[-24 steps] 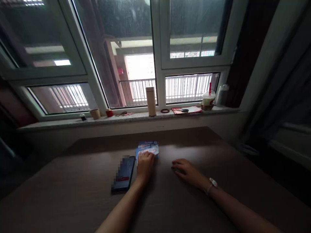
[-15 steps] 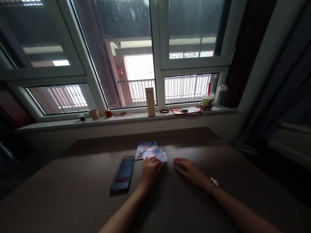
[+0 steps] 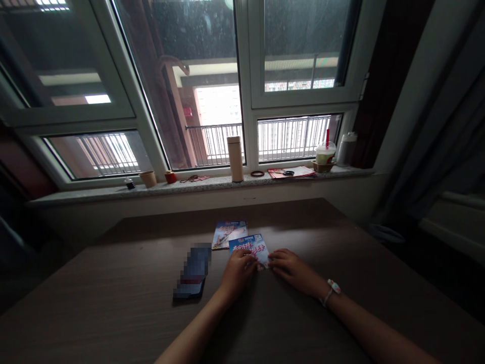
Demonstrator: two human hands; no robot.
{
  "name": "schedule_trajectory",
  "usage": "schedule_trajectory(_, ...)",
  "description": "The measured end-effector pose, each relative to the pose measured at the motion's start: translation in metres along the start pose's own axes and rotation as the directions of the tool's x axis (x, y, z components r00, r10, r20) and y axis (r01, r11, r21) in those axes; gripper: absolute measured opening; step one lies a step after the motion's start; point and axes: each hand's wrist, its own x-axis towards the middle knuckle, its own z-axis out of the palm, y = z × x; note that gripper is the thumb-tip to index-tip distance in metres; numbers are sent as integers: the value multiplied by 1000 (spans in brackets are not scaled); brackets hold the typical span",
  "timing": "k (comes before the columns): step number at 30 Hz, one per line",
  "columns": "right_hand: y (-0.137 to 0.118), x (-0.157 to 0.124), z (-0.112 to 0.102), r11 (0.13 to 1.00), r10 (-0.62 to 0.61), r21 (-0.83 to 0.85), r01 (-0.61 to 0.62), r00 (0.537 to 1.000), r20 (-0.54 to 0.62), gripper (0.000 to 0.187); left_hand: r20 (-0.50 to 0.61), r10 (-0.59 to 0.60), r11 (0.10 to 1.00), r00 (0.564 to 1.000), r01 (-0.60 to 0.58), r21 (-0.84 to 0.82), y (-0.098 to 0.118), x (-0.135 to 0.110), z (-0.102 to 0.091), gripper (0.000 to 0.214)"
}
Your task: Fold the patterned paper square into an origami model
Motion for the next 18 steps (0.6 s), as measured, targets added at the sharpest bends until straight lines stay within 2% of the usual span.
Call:
schedule_trajectory(5,-3,-1,-2,1000,7,12,-7,998,-59,15,39,26,986,999,-32,163,1,-10,-7,24)
schedule_trajectory(8,-6,-1,-6,999,41,1,-41,998,-56,13,69,73,983,995,-83,165,8,-18,-9,24)
schedule_trajectory(12,-12,-1,-6,995,71,-61,-74,996,-43,21,90,109,986,990,-119,113,18,-25,-8,22)
schedule_trajectory(18,-23,0,6,986,129,-91,-138,987,-100,11,170,32,989,985,-55,134,23,-22,-4,28)
